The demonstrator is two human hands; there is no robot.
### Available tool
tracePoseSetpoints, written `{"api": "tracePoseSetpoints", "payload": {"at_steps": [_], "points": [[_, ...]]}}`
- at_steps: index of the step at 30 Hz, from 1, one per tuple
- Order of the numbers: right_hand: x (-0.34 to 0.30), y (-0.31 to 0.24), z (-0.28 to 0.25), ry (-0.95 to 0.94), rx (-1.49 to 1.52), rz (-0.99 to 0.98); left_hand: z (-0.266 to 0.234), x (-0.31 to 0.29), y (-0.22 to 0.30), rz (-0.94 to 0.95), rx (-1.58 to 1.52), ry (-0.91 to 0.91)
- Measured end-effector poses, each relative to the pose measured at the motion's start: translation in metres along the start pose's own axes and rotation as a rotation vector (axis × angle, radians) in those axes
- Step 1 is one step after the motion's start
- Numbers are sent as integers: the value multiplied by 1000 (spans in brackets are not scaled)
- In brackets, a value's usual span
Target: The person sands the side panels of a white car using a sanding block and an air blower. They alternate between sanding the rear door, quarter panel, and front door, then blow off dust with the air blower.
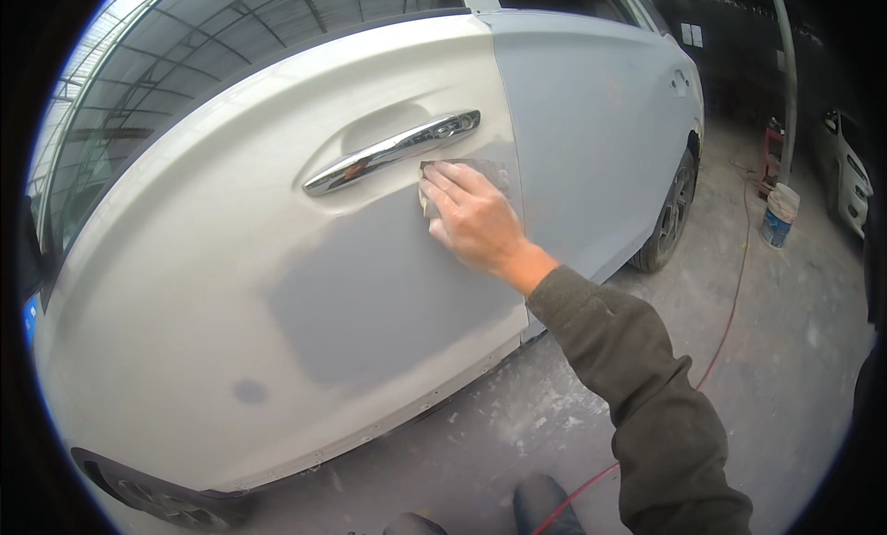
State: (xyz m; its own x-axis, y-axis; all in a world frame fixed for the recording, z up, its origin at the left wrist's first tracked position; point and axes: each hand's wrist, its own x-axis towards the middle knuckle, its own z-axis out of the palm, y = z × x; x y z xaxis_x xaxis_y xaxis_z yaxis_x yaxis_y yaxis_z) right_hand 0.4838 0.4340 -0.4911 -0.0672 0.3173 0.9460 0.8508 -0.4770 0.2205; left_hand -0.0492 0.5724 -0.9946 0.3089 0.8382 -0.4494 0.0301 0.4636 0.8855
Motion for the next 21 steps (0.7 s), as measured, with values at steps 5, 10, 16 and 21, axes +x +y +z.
{"api": "tracePoseSetpoints", "payload": {"at_steps": [5,10,16,21], "points": [[2,5,-16,-53,48,70,5,11,-5,20,-22,-11],[3,11,-18,-102,-20,39,8,-12,11,-15,0,-32],[13,-22,-8,-111,-84,-55,-10,0,-3,21,8,-52],[22,-19,-8,-176,-141,-53,-22,1,-5,79,68,-20]]}}
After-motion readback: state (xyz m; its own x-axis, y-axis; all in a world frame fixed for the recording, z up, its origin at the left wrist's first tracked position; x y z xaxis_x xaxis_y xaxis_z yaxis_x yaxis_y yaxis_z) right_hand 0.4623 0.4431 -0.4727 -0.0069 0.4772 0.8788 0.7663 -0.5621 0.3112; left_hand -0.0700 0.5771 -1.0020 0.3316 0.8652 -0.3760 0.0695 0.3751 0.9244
